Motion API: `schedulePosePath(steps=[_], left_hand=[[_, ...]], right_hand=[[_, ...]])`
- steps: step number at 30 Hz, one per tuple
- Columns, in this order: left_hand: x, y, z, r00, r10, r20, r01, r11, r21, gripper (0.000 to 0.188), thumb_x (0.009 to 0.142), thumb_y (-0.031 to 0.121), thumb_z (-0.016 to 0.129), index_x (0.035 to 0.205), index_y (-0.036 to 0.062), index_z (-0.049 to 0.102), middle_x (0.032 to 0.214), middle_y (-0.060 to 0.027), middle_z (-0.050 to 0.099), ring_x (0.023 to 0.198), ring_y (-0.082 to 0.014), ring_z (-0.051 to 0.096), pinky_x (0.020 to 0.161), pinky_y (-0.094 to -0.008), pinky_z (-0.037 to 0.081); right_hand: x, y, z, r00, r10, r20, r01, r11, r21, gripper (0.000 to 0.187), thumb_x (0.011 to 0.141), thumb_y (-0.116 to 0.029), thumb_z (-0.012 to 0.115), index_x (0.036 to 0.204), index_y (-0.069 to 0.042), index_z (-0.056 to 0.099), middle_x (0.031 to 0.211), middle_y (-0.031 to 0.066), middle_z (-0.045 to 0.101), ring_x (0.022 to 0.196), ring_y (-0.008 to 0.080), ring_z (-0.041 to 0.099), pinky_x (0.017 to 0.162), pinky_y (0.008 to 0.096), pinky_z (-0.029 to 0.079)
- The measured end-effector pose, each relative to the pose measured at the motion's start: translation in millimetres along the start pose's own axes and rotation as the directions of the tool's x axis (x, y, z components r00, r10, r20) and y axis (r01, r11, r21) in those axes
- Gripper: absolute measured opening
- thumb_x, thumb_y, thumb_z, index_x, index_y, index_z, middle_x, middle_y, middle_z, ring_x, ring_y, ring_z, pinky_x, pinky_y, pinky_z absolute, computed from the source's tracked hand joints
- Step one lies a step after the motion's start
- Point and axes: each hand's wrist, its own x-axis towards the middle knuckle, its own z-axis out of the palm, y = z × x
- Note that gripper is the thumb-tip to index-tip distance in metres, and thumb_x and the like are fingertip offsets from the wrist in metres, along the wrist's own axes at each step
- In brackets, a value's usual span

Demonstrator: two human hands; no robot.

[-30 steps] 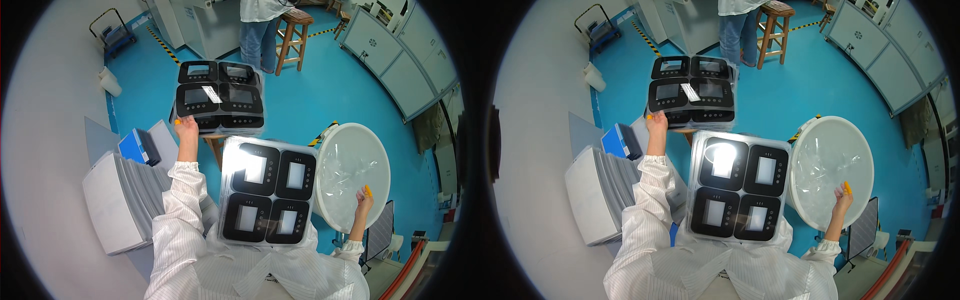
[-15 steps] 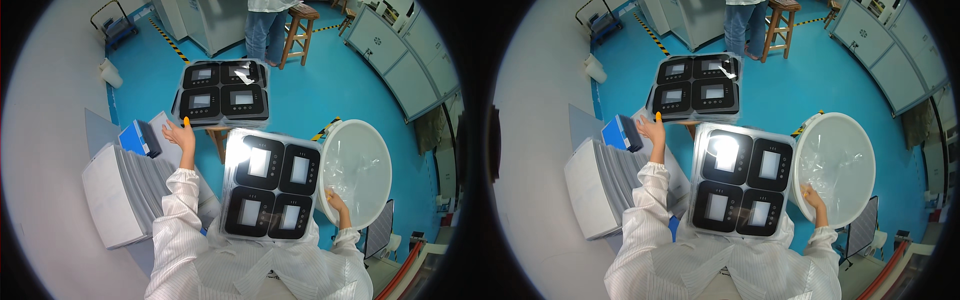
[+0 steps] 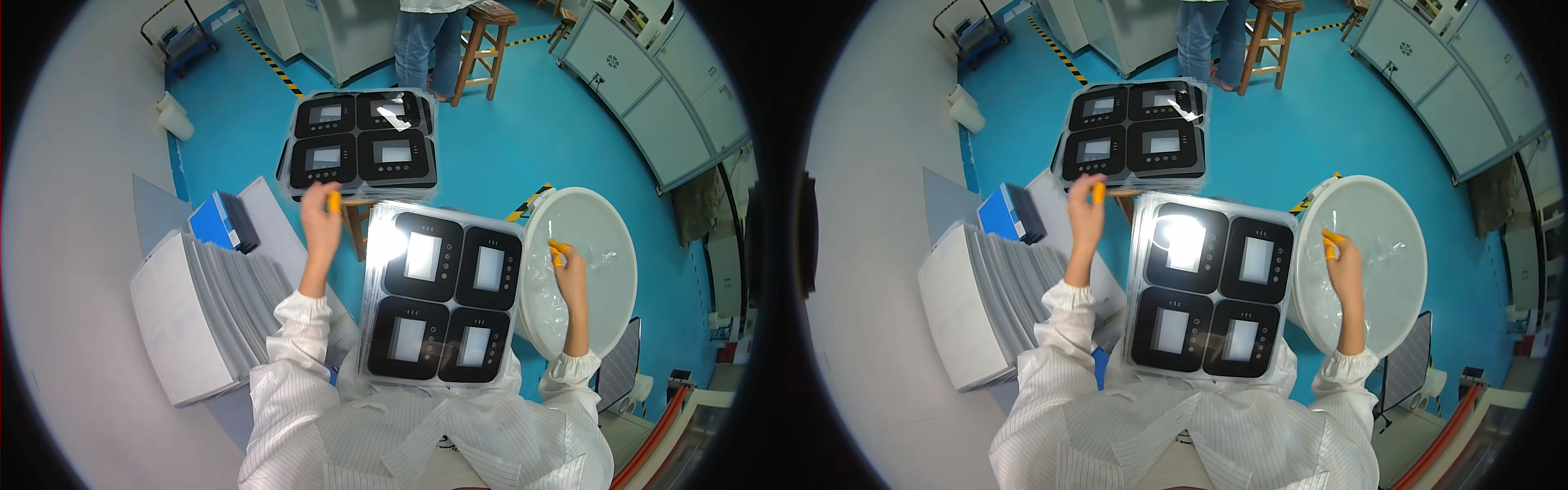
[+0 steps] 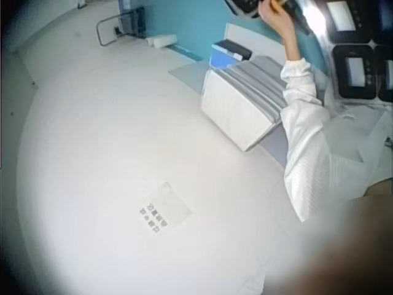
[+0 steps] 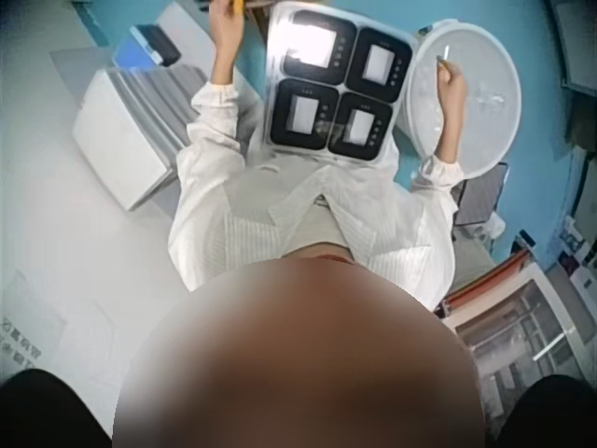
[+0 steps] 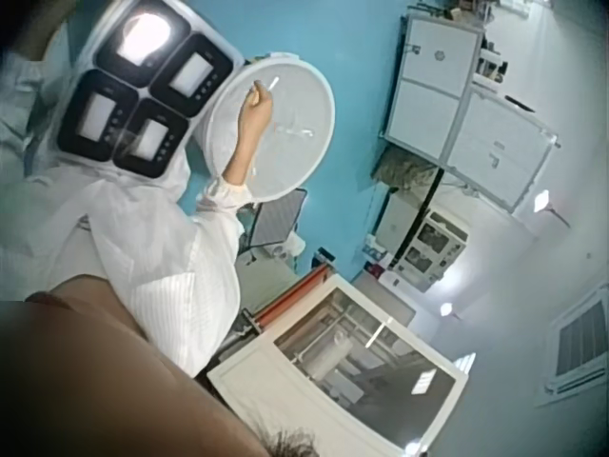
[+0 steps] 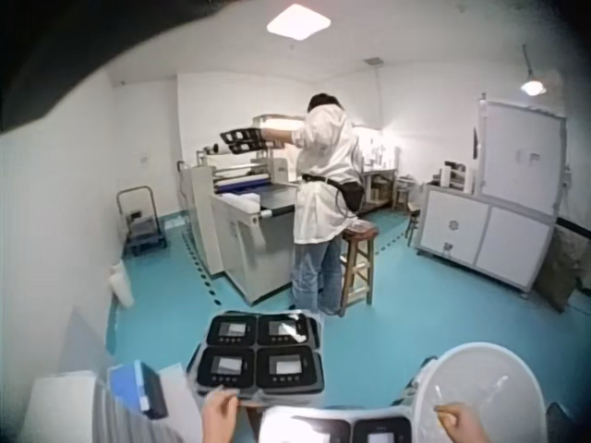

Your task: Inspecting electronic interface panels and removing protective film layers.

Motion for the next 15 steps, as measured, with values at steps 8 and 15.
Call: schedulePosePath(steps=[8,15], left_hand=[[-57.1,78.8,5.1,0.943,0.038,0.33,-0.058,0.997,0.051,0.038,0.071,0.003,0.062,0.108,0.0063,0.058,0.121,-0.0134,0.048,0.123,-0.0365,0.033,0.102,-0.0433,0.026],[-71.2,70.9,13.2,0.932,-0.066,0.356,0.04,0.996,0.082,0.049,0.073,0.008,0.066,0.119,0.0063,0.05,0.129,-0.0164,0.04,0.126,-0.0371,0.028,0.103,-0.0436,0.023]], right_hand=[[12.0,-117.2,88.0,0.879,-0.467,0.101,0.429,0.864,0.262,0.035,0.078,-0.008,0.061,0.112,0.0,0.055,0.119,0.0189,0.049,0.114,0.0347,0.044,0.097,0.0387,0.035],[13.9,-151.1,138.6,0.828,-0.529,0.184,0.551,0.83,-0.093,0.05,0.081,-0.019,0.059,0.125,0.001,0.044,0.135,0.0209,0.031,0.13,0.0409,0.019,0.105,0.0503,0.018]])
